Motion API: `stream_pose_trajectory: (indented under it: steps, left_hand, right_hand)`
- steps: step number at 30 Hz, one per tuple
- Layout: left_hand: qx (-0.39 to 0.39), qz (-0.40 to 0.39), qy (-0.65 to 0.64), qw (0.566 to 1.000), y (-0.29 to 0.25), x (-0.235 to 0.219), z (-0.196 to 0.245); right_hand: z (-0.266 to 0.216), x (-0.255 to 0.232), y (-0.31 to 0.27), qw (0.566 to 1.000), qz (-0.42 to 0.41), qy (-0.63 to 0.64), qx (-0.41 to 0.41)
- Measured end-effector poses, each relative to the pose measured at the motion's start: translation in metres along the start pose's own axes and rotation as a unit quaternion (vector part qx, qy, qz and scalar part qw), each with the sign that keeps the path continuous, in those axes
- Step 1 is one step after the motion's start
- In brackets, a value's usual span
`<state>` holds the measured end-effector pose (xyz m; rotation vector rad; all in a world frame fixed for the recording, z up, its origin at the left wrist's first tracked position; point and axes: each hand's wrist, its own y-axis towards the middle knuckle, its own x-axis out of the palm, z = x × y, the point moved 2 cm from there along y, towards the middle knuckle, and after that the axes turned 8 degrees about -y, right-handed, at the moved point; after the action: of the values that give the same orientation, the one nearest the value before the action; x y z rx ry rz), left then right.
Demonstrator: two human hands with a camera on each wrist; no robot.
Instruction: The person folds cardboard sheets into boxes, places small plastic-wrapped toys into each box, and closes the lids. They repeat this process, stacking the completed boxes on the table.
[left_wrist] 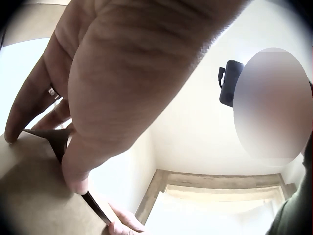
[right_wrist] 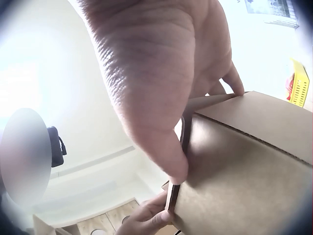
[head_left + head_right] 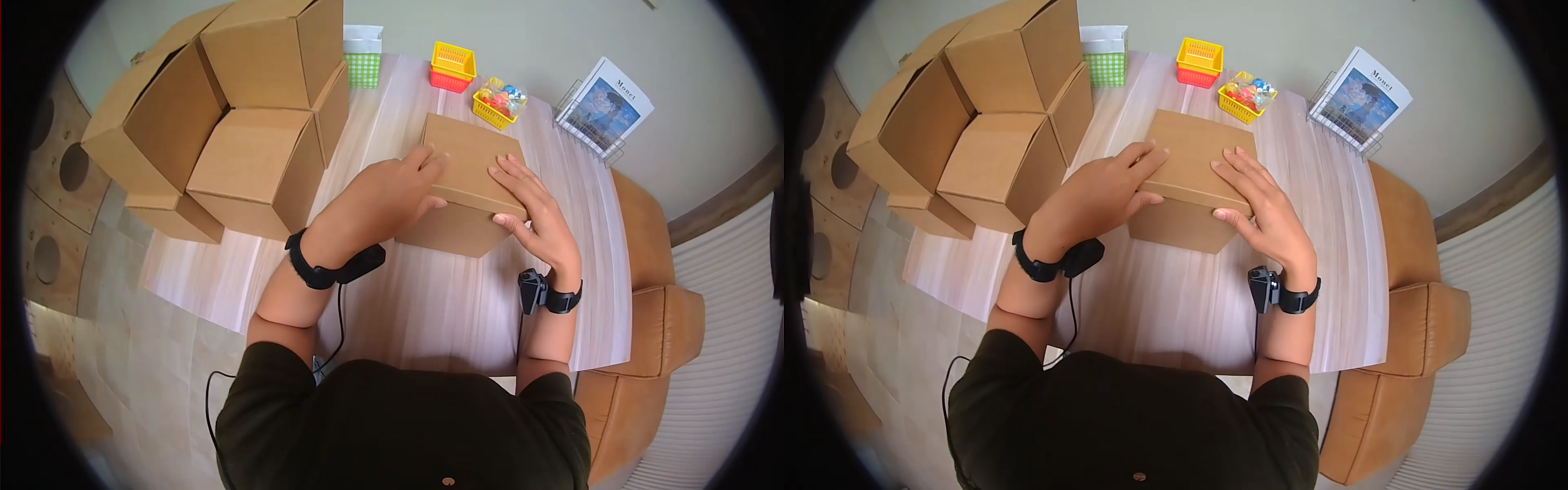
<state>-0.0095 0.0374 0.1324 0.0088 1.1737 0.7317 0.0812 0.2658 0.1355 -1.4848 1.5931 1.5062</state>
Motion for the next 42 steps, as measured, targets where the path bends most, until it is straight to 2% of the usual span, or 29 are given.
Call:
stream_pose_trajectory:
  steps: [8, 11, 14, 16, 22, 25, 28, 34, 38, 42]
  left_hand:
    - [0.031, 0.057, 0.031, 0.997, 0.001, 0.006, -0.003]
    - [0.055, 0.066, 0.054, 0.995, 0.003, 0.009, -0.005]
    - [0.042, 0.044, 0.064, 0.996, 0.012, 0.007, -0.014]
    - [0.054, 0.057, 0.046, 0.996, 0.013, 0.007, -0.018]
    - [0.038, 0.049, 0.035, 0.997, 0.008, 0.009, -0.013]
    - [0.057, 0.057, 0.032, 0.996, 0.007, 0.006, -0.012]
    - [0.057, 0.052, 0.027, 0.997, 0.006, 0.004, -0.01]
    - [0.032, 0.04, 0.039, 0.998, 0.01, 0.005, -0.001]
    - [-0.009, 0.013, 0.07, 0.997, 0.013, 0.004, 0.006]
    - [0.014, 0.03, 0.086, 0.996, 0.013, 0.003, 0.011]
  right_hand:
    - [-0.014, 0.008, 0.006, 0.999, 0.04, 0.011, 0.003]
    - [-0.016, 0.009, 0.008, 0.998, 0.045, 0.042, 0.004]
    - [-0.007, 0.014, 0.007, 0.997, 0.035, 0.065, -0.003]
    - [-0.006, 0.015, 0.007, 0.998, 0.031, 0.063, 0.004]
    - [-0.023, 0.014, 0.006, 0.999, -0.025, -0.024, -0.008]
    - [-0.028, 0.021, 0.0, 0.976, -0.051, -0.207, 0.039]
    - [-0.033, 0.026, -0.004, 0.964, -0.027, -0.257, 0.063]
    - [-0.027, 0.023, -0.005, 0.989, 0.014, -0.146, 0.035]
    - [-0.018, 0.03, -0.01, 0.989, 0.061, -0.131, 0.027]
    - [-0.015, 0.038, -0.017, 0.987, 0.102, -0.114, 0.044]
